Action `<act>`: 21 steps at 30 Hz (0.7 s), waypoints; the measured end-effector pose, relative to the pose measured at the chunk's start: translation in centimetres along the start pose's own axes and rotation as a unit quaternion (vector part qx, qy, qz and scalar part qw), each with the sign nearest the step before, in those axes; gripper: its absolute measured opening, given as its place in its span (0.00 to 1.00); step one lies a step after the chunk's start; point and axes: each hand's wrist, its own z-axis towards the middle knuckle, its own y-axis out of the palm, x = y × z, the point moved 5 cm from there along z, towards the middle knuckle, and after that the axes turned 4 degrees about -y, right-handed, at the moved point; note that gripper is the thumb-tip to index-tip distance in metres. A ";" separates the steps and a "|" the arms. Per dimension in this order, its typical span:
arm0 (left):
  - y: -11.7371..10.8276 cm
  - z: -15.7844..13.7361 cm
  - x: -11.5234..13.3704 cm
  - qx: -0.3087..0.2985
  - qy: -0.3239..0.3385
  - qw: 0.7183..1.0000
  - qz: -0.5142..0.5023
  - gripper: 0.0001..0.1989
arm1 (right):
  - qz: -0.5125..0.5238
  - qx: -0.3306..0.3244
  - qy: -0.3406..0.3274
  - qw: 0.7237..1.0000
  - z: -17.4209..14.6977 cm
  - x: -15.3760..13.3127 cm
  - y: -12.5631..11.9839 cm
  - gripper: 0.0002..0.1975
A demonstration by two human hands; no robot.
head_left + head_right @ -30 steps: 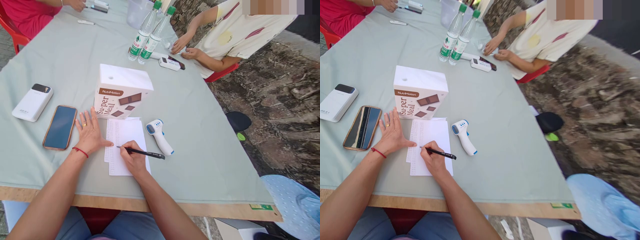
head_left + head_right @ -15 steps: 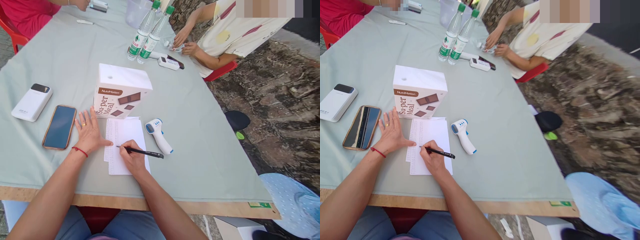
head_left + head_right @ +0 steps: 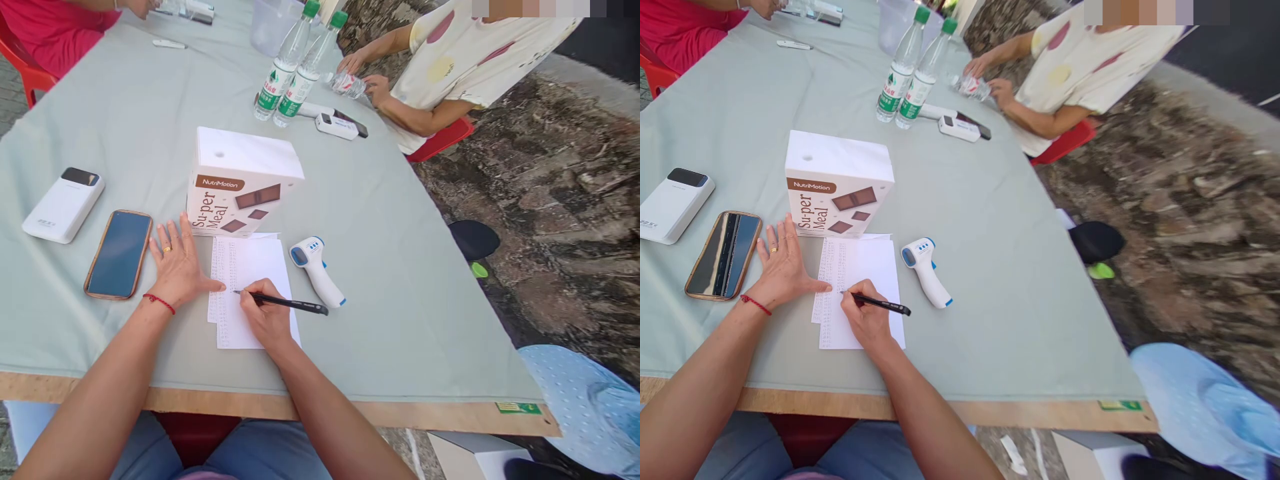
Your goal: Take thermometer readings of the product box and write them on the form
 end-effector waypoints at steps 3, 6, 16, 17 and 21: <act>0.0 0.0 0.0 0.002 0.003 1.000 0.000 0.78 | 0.000 -0.008 0.002 1.000 0.0 0.0 0.0 0.06; 0.1 0.0 -0.1 0.006 0.008 1.000 -0.004 0.78 | 0.000 -0.005 0.003 1.000 0.1 -0.1 0.0 0.06; 0.0 0.0 -0.1 0.000 -0.003 1.000 -0.002 0.78 | 0.008 0.018 0.015 1.000 0.1 -0.1 -0.2 0.06; 0.0 0.0 -0.1 0.000 -0.004 1.000 0.001 0.78 | 0.006 0.016 0.013 1.000 0.1 -0.1 -0.1 0.06; -0.1 0.1 0.0 0.001 0.004 1.000 -0.003 0.78 | -0.003 0.003 0.004 1.000 0.1 -0.1 0.0 0.06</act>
